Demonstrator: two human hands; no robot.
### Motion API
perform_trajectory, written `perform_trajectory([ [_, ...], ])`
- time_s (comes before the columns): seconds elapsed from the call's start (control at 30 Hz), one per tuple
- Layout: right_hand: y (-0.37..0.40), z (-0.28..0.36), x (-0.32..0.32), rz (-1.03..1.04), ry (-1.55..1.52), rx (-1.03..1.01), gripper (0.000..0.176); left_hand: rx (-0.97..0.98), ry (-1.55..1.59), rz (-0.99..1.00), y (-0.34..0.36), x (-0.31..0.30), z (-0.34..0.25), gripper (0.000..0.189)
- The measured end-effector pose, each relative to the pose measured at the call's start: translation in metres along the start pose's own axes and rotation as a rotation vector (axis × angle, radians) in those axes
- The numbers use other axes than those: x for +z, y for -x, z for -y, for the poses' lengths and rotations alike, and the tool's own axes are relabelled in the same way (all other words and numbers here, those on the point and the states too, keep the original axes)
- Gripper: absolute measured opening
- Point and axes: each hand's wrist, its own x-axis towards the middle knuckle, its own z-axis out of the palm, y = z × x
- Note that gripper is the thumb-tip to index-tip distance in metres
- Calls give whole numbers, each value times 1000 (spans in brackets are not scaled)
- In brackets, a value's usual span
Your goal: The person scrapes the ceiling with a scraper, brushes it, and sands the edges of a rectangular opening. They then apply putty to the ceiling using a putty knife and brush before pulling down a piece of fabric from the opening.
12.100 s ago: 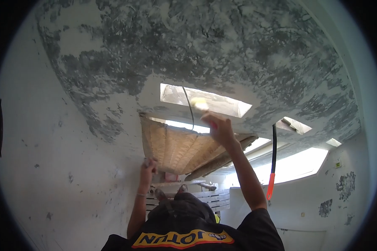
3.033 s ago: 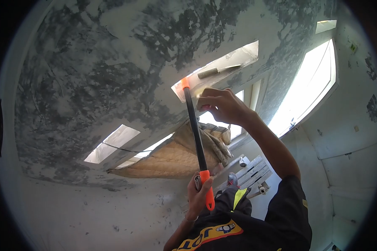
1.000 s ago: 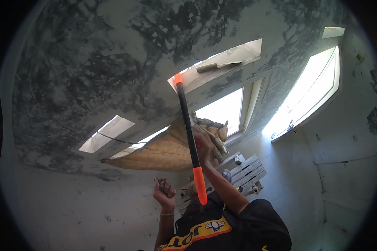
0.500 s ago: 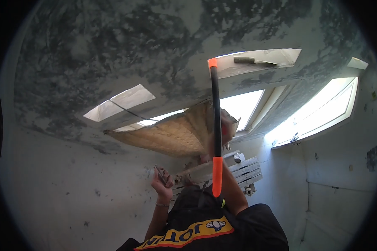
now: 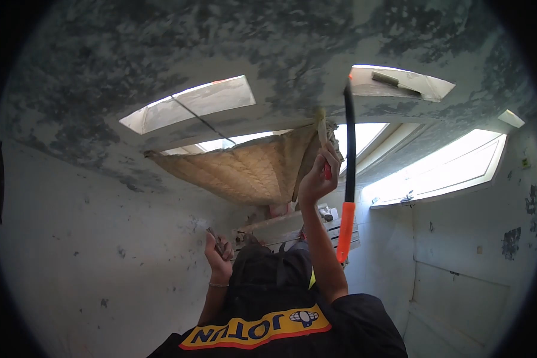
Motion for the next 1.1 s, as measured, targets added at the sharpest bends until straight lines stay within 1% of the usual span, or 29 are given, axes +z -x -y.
perform_trajectory([
  [0.07, 23, 7, 21, -19, 17, -23, 8, -2, -43, -19, -5, -5, -9, 31],
  [0.13, 60, 19, 42, 248, 63, -20, 10, 10, -56, -1, -10, -6, -17, 31],
  [0.2, 98, 32, 61, 604, -85, 149, 9, 17, -75, 21, -17, -8, -27, 30],
  [0.23, 107, 36, 62, 610, -79, 146, 9, 22, -94, 31, -20, -9, -33, 31],
  [0.3, 128, 45, 70, 592, -56, 55, 10, 36, -92, 27, -25, -16, -49, 31],
  [0.33, 129, 54, 72, 499, -35, 69, 11, 69, -112, 36, -27, -21, -58, 31],
  [0.4, 120, 53, 76, 412, -78, -94, 13, 102, -111, 12, -31, -40, -72, 31],
  [0.43, 112, 54, 74, 437, -23, -159, 14, 111, -103, -28, -36, -53, -76, 32],
  [0.47, 104, 59, 78, 419, 2, -224, 14, 118, -97, -65, -41, -64, -82, 32],
  [0.5, 98, 59, 84, 373, 33, -250, 13, 120, -86, -80, -43, -73, -88, 32],
  [0.57, 98, 64, 101, 251, 30, -206, 10, 109, -51, -121, -47, -88, -100, 33],
  [0.6, 108, 66, 108, 264, 23, -206, 10, 113, -41, -130, -50, -94, -105, 33],
  [0.67, 136, 68, 121, 380, 176, -398, 7, 132, -43, -119, -55, -105, -114, 34],
  [0.7, 154, 63, 127, 384, 174, -397, 7, 133, -41, -122, -58, -108, -119, 34],
  [0.77, 190, 52, 134, 660, 31, -116, 7, 135, -54, -74, -61, -112, -129, 35],
  [0.8, 196, 64, 133, 630, 101, -236, 9, 131, -57, -68, -59, -117, -136, 35],
  [0.83, 198, 73, 134, 632, 96, -246, 9, 137, -54, -37, -59, -118, -145, 35],
  [0.87, 202, 81, 132, 562, 94, -258, 9, 144, -46, -12, -59, -122, -151, 35],
  [0.9, 207, 89, 130, 490, 93, -265, 10, 148, -40, -16, -60, -129, -153, 35],
  [0.97, 212, 103, 134, 480, 49, -274, 10, 171, -46, -76, -68, -148, -156, 36],
  [1.03, 215, 118, 141, 785, -9, -293, 12, 154, -30, -113, -74, -159, -158, 36],
  [1.07, 217, 124, 148, 889, 8, -250, 11, 129, -15, -144, -77, -163, -158, 36],
  [1.1, 216, 125, 158, 889, 8, -253, 11, 130, -13, -142, -79, -165, -161, 36],
])
